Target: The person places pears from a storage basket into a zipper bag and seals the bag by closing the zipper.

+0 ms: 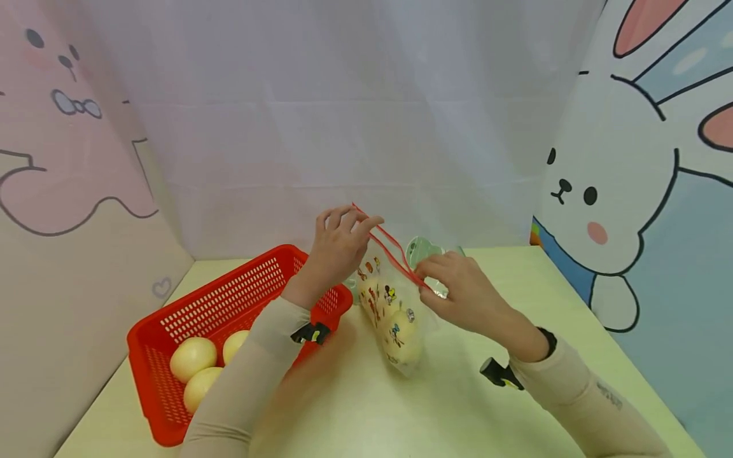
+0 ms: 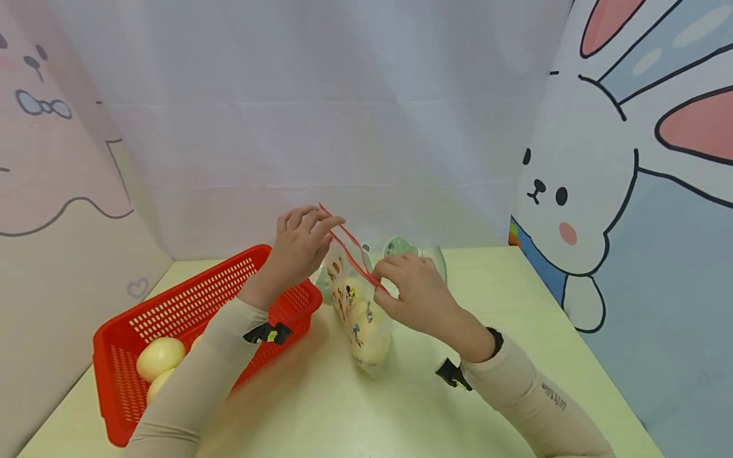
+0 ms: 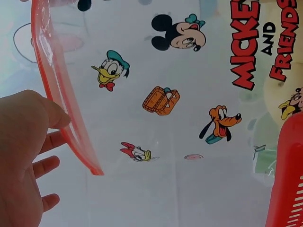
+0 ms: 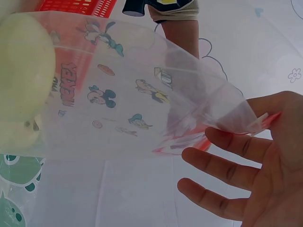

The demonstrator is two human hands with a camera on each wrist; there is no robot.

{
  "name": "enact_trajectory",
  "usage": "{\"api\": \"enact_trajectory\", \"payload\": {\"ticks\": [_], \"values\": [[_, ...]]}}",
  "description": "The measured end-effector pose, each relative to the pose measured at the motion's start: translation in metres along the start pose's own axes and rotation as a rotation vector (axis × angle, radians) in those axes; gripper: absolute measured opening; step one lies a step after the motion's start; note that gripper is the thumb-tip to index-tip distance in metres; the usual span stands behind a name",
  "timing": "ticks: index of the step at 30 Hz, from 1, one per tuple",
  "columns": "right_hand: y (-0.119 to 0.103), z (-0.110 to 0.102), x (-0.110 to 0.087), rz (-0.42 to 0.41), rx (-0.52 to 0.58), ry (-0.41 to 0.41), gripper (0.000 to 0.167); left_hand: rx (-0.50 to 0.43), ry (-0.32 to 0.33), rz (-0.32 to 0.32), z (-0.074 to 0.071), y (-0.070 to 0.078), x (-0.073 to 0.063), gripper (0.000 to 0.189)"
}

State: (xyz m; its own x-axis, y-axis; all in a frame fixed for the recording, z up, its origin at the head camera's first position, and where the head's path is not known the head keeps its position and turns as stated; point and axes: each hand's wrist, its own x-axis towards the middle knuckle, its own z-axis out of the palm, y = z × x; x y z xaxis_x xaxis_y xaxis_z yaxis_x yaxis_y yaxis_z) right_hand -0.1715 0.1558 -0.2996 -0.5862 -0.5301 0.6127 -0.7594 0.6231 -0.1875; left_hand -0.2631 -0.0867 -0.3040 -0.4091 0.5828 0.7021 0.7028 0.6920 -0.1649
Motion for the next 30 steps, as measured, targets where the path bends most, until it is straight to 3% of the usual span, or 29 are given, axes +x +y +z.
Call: {"api": "enact_trajectory", "payload": {"ticks": [6,11,19,25,30], "values": [[-0.001,0.002,-0.003,-0.04,0.029,0.017,0.014,0.024,-0.103,-0.049,0.002,-0.014,0.005,0.045],[0.0,0.003,-0.003,-0.074,0.033,0.037,0.015,0.036,-0.132,-0.092,0.003,-0.03,0.009,0.03],[-0.001,0.004,-0.003,-0.106,0.025,0.101,0.014,-0.004,-0.146,-0.128,0.007,-0.041,0.008,0.013],[0.001,0.005,-0.002,-0.127,0.019,0.173,0.016,-0.018,-0.111,-0.163,0.008,-0.042,0.006,0.012],[0.006,0.001,-0.001,-0.126,0.001,0.229,0.016,-0.014,-0.119,-0.2,0.009,-0.041,0.005,0.012]]}}
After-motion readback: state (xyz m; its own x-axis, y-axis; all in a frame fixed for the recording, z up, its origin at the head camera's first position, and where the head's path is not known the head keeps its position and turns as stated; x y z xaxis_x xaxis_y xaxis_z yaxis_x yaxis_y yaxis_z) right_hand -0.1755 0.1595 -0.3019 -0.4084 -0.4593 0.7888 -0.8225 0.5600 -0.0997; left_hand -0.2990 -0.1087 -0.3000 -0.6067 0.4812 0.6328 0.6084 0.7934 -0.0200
